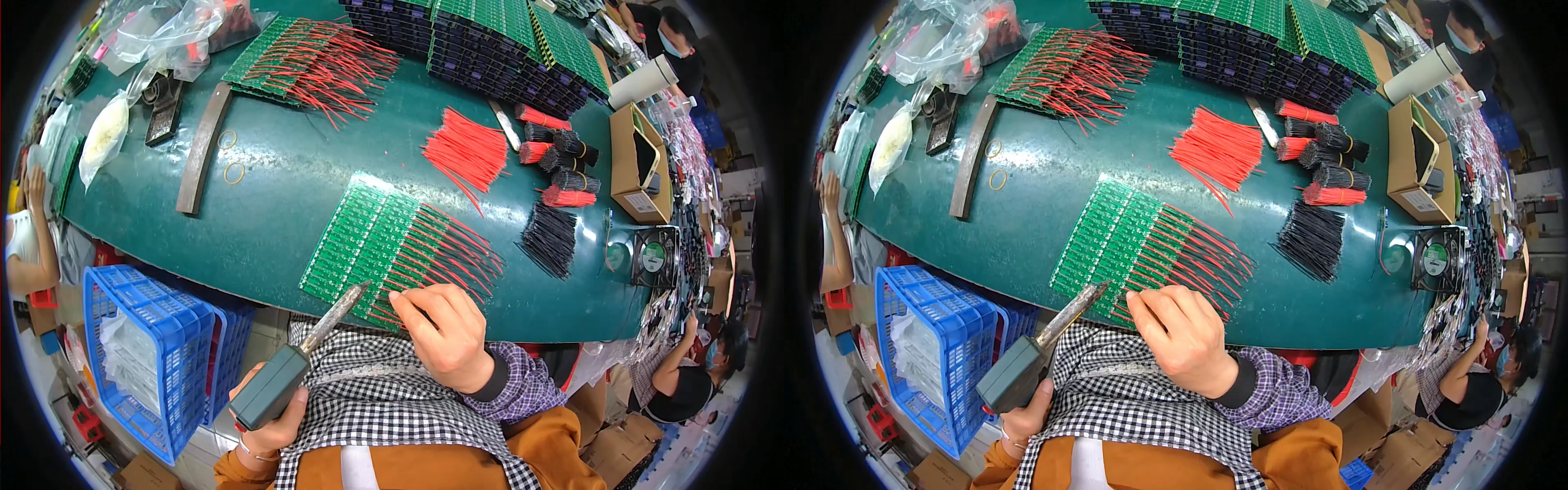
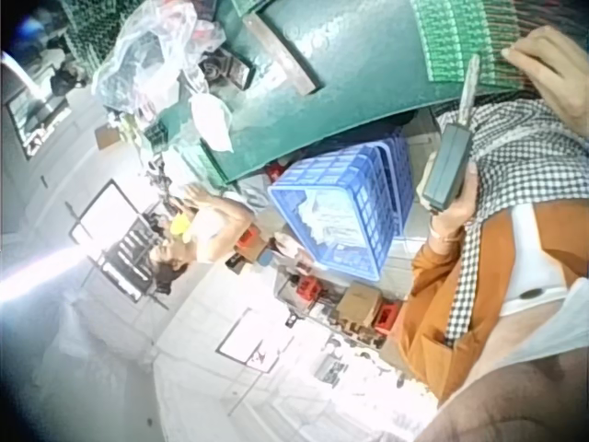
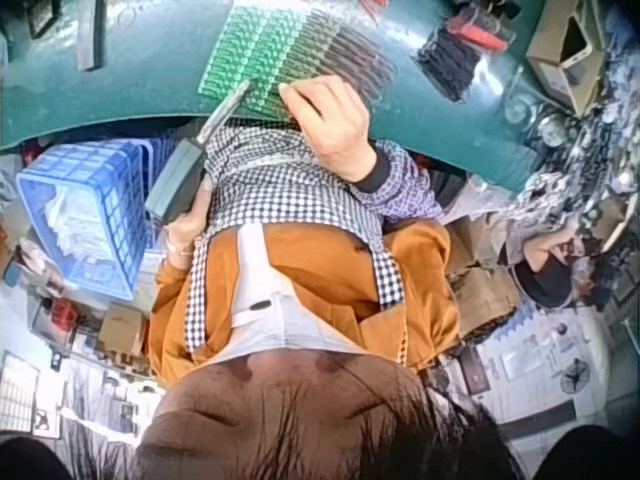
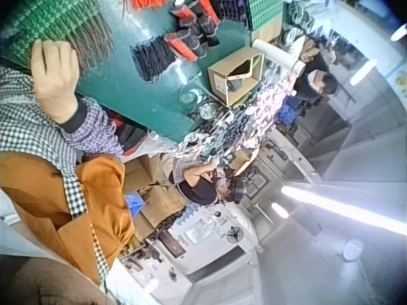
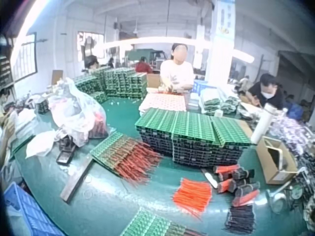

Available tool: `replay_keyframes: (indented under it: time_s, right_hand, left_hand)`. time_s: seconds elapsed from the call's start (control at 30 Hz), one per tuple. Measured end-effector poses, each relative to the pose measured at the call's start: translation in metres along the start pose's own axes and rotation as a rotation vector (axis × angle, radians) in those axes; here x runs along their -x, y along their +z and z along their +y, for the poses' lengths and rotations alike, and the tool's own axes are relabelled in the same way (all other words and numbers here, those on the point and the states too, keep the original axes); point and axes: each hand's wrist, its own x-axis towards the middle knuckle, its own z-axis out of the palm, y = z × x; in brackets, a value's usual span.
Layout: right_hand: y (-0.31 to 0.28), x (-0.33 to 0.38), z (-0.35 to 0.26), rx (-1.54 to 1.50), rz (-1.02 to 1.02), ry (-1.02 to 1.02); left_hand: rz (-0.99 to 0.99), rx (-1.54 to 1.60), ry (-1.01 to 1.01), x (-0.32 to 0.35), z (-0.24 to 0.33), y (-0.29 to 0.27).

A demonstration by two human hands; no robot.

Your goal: The person positions red wires onto a circuit board panel by hand and solders them in place using a soldering tool.

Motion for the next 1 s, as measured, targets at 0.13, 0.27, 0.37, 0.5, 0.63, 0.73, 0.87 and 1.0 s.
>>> replay_keyframes:
  time_s: [0.13, 0.27, 0.37, 0.5, 0.63, 0.73, 0.87, 1.0]
  right_hand:
    - [0.003, 0.002, 0.002, 0.008, -0.014, 0.008]
    - [0.005, 0.0, 0.003, 0.006, -0.024, 0.008]
    - [0.004, -0.001, 0.003, 0.007, -0.057, -0.004]
    - [0.005, -0.002, 0.004, 0.016, -0.082, -0.013]
    - [0.006, -0.001, 0.002, 0.039, -0.088, -0.01]
    - [0.007, -0.002, 0.003, 0.049, -0.091, -0.013]
    - [0.007, -0.001, 0.002, 0.056, -0.094, -0.013]
    - [0.007, -0.001, 0.002, 0.054, -0.084, -0.012]
  left_hand:
    - [-0.012, -0.027, 0.03, -0.004, 0.005, 0.001]
    - [-0.026, -0.017, 0.033, -0.006, 0.006, 0.004]
    - [-0.049, -0.038, 0.051, -0.007, 0.004, 0.005]
    - [-0.066, -0.016, 0.037, -0.009, 0.006, 0.005]
    - [-0.071, -0.018, 0.073, -0.008, 0.002, 0.007]
    - [-0.066, -0.006, 0.079, -0.01, 0.002, 0.008]
    - [-0.064, -0.032, 0.12, -0.013, 0.006, 0.008]
    - [-0.067, -0.042, 0.131, -0.012, 0.005, 0.008]
